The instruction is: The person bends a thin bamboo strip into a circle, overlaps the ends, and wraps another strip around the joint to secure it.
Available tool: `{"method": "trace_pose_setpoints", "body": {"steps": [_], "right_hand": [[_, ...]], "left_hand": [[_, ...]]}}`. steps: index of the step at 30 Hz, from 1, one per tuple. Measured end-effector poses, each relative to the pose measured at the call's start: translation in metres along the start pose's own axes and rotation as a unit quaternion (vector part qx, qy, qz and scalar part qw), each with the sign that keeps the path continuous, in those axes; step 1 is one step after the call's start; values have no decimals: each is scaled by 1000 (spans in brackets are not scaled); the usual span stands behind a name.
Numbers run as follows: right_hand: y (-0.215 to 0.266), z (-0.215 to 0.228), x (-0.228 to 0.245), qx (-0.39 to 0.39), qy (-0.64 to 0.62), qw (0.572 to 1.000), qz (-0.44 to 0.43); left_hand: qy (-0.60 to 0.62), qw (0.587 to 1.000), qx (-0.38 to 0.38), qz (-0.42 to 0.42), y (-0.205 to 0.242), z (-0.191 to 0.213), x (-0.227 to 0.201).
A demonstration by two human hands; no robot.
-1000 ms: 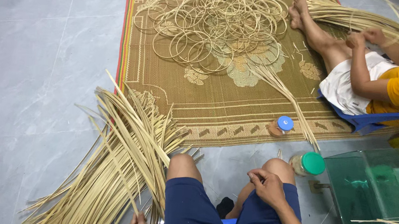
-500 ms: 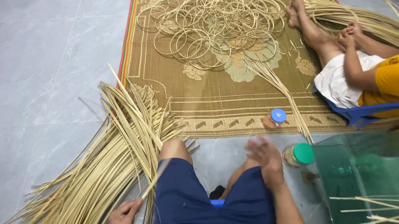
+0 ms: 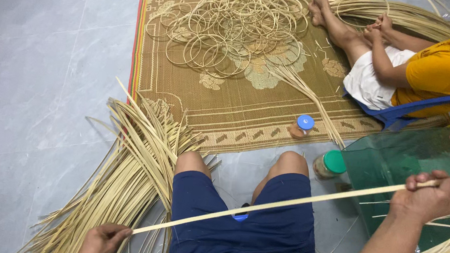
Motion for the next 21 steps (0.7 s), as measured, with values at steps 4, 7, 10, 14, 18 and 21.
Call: {"method": "trace_pose_setpoints", "body": {"steps": [4,7,10,14,18,21], "right_hand": [[12,1,20,-14,76,994,83],[32,-8,4,-79,-74,994,-12],[54,-69,9,95,-1,995,29],[87,-118,-18,139,-26,988,-68],[143,-164,-43,237,86,960,-124],[181,-195,-44,329,142,927,-115]], "left_hand": [[145,979,-31,143,-2,-2,21],[395,890,-149,175,10,0,3],[641,727,-233,80,13,12,-37],[807,553,-197,-64,-2,40,-100],[825,464,90,-308,-6,64,-201],[720,555,237,-341,-3,55,-253]]}}
Point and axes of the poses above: each hand's wrist, its own y-axis away from the middle knuckle, its own z-axis out of the back of the hand, x = y × z, the point moved 9 cm from there along -y, towards the middle knuckle, and after that the axes turned 6 degrees about -y, right-handed, at the moved point
